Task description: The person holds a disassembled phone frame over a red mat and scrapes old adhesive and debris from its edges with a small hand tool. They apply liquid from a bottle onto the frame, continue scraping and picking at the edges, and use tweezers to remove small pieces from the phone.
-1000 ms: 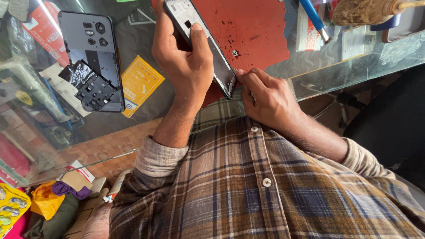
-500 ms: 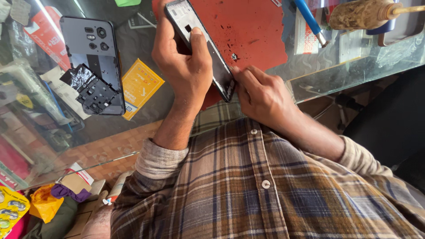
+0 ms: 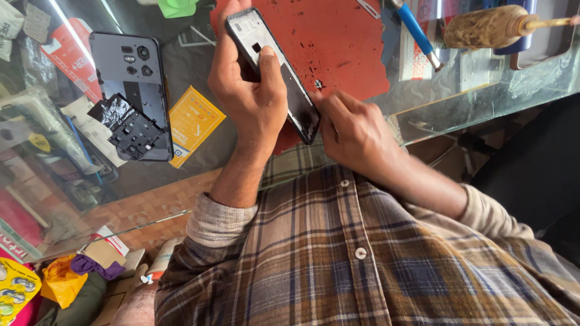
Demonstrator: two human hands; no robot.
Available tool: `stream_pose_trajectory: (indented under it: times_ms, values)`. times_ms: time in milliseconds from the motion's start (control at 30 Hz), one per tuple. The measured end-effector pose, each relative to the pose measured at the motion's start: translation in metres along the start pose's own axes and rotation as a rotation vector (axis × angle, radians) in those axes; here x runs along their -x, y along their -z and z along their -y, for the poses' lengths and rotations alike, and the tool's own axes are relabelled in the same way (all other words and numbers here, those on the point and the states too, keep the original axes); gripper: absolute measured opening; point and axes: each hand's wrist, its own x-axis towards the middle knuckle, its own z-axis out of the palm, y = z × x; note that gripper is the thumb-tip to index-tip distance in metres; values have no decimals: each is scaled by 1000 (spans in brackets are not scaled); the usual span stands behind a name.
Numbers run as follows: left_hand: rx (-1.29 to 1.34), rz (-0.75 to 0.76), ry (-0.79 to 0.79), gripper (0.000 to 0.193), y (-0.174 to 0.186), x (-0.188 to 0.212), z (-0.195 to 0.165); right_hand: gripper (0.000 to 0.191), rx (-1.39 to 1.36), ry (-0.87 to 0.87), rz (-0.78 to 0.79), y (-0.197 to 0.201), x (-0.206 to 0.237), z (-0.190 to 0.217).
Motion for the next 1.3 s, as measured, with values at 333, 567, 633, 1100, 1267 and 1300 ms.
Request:
stream_pose_trajectory:
  times_ms: [333, 567, 633, 1100, 1267, 1300]
  values:
    - [-10, 12, 15, 46, 2, 3, 7, 28, -69, 9, 0, 5, -4, -2]
    - [15, 31, 8, 47, 3, 3, 11, 36, -7, 85, -18, 12, -16, 8]
    - [16, 35, -3, 47, 4, 3, 12, 36, 32, 18, 44, 14, -14, 11]
    - [30, 24, -2, 47, 7, 2, 15, 22, -19, 147, -48, 7, -61, 0]
    - [-4, 34, 11, 49, 9, 2, 10, 22, 22, 174, -26, 2, -61, -9]
    - [-11, 32, 10, 49, 9, 1, 9, 19, 14, 185, -33, 0, -64, -12]
